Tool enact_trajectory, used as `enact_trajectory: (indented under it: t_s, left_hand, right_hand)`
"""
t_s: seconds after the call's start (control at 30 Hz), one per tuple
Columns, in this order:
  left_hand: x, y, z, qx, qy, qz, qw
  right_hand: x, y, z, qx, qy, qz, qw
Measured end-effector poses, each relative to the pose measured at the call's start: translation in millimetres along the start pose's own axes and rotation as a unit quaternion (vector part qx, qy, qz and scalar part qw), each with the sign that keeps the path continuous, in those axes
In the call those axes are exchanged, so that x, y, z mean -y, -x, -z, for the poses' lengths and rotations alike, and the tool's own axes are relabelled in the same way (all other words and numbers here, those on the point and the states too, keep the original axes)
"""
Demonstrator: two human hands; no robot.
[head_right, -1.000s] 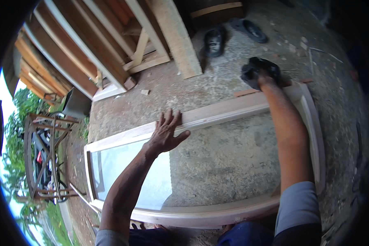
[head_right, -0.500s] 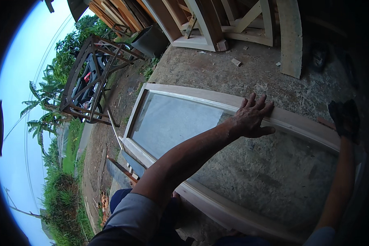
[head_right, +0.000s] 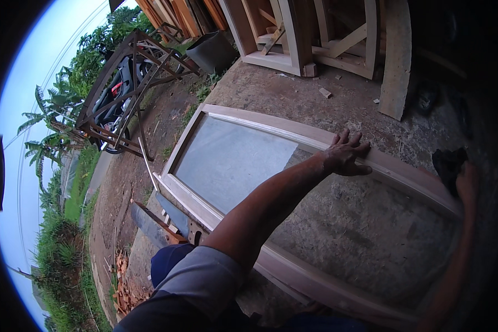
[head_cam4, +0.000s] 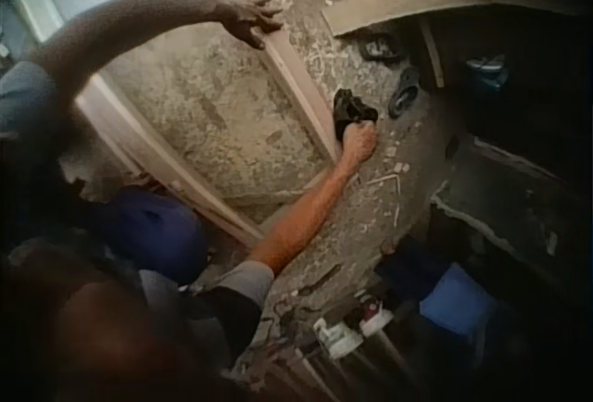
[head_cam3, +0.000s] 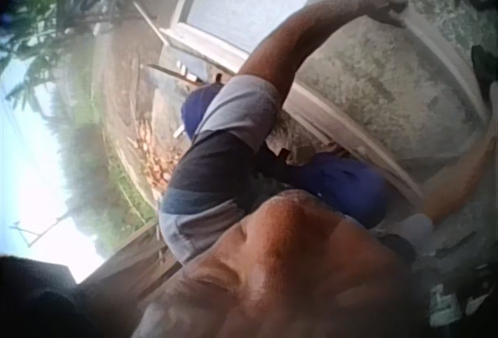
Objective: The person assembles a wooden window frame by hammering nails into the frame to secure the glass pane. The person uses a hammer to drive nails along the edges of the frame, ensuring the glass is held in place.
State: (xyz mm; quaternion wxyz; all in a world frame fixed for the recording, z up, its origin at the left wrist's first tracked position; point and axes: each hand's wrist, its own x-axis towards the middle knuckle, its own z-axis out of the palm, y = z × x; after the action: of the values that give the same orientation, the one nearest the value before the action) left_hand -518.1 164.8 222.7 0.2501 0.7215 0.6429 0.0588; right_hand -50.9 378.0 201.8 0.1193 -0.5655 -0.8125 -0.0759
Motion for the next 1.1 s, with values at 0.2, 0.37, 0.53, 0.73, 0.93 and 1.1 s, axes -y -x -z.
enact_trajectory:
  t_s: [0.2, 0.37, 0.53, 0.73, 0.93, 1.1]
  left_hand:
    - [18.9, 58.7, -18.9, -0.156, 0.238, -0.002, 0.959]
    - [41.6, 146.5, -33.7, -0.211, 0.269, 0.076, 0.937]
    - [82.2, 235.3, -43.2, -0.268, 0.305, 0.143, 0.903]
    - [129.4, 293.3, -71.2, -0.284, 0.252, 0.215, 0.900]
    - [120.0, 280.4, -101.5, -0.306, 0.288, 0.261, 0.869]
    - [85.2, 226.7, -113.8, -0.266, 0.090, 0.136, 0.950]
  right_hand:
    - [238.2, 175.9, 82.1, 0.119, -0.326, 0.105, 0.932]
    - [387.2, 199.3, 32.6, 0.299, -0.352, 0.133, 0.877]
    - [438.0, 192.4, 25.9, 0.336, -0.329, 0.189, 0.862]
    - [417.5, 216.0, 52.4, 0.272, -0.402, 0.100, 0.868]
    - [276.6, 309.5, 90.9, 0.109, -0.483, -0.024, 0.868]
    - [143.0, 411.9, 111.3, -0.040, -0.480, -0.202, 0.853]
